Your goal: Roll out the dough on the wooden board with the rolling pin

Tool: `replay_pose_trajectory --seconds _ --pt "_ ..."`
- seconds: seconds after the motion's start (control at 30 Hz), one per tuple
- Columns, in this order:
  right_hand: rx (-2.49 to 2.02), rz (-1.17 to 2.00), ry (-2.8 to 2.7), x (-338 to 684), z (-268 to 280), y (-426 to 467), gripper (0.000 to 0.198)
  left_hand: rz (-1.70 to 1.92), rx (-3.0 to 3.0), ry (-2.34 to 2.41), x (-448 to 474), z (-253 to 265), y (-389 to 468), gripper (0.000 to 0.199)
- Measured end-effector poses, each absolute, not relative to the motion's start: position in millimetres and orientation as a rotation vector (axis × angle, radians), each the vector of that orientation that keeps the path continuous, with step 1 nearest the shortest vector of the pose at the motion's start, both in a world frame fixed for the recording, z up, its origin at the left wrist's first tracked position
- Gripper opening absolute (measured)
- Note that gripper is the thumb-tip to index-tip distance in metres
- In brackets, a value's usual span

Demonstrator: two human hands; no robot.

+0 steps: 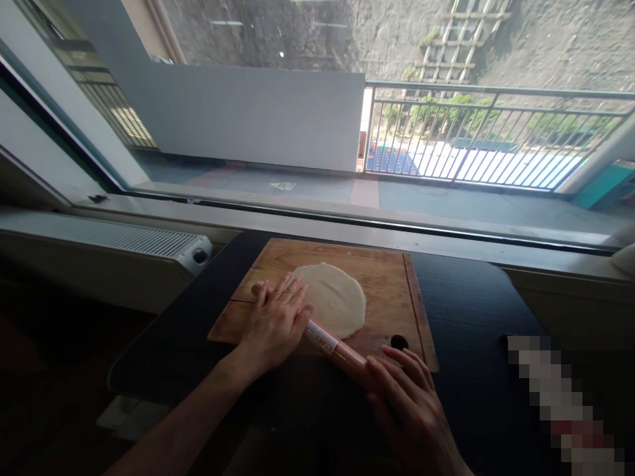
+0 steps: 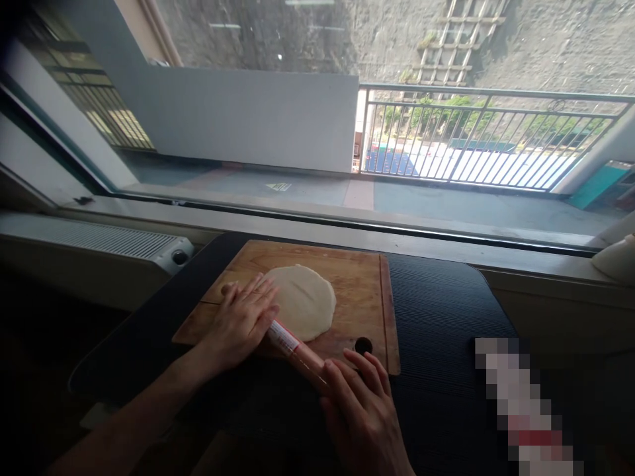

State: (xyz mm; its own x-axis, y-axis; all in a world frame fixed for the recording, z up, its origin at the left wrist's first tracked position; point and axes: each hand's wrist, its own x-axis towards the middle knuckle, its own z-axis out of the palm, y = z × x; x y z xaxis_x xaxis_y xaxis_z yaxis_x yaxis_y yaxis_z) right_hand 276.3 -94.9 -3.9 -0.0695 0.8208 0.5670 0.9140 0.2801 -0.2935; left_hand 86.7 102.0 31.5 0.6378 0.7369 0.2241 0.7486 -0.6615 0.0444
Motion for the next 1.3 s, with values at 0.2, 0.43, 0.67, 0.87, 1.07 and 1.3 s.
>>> replay_pose_trajectory --seconds 0.2,0.43,0.67,0.87,1.07,1.3 --pt "-1.695 -0.262 -1.778 291.4 5.0 -73.9 0.039 -0.343 -2.786 -1.345 142.9 32.5 137.7 0.054" --pt "-1.858 -0.311 -1.685 296.9 3.3 -68.6 0.046 -0.34 -2.86 -1.373 224.6 45.0 176.9 0.06" --pt "-1.727 -0.195 -1.814 277.6 2.4 -88.1 0.046 -0.41 -2.782 -1.255 111.2 32.9 114.4 0.054" --pt "-1.718 -0.141 -1.829 279.3 4.1 -85.2 0.045 -0.41 -2.77 -1.234 103.8 30.2 111.6 0.053" --pt "-1.932 -0.239 -1.632 300.1 8.6 -69.0 0.047 -0.285 -2.921 -1.516 218.1 42.5 182.1 0.063" --pt "-1.913 -0.24 -1.691 295.4 7.3 -82.2 0.049 -0.447 -2.888 -1.349 192.7 40.6 164.3 0.059"
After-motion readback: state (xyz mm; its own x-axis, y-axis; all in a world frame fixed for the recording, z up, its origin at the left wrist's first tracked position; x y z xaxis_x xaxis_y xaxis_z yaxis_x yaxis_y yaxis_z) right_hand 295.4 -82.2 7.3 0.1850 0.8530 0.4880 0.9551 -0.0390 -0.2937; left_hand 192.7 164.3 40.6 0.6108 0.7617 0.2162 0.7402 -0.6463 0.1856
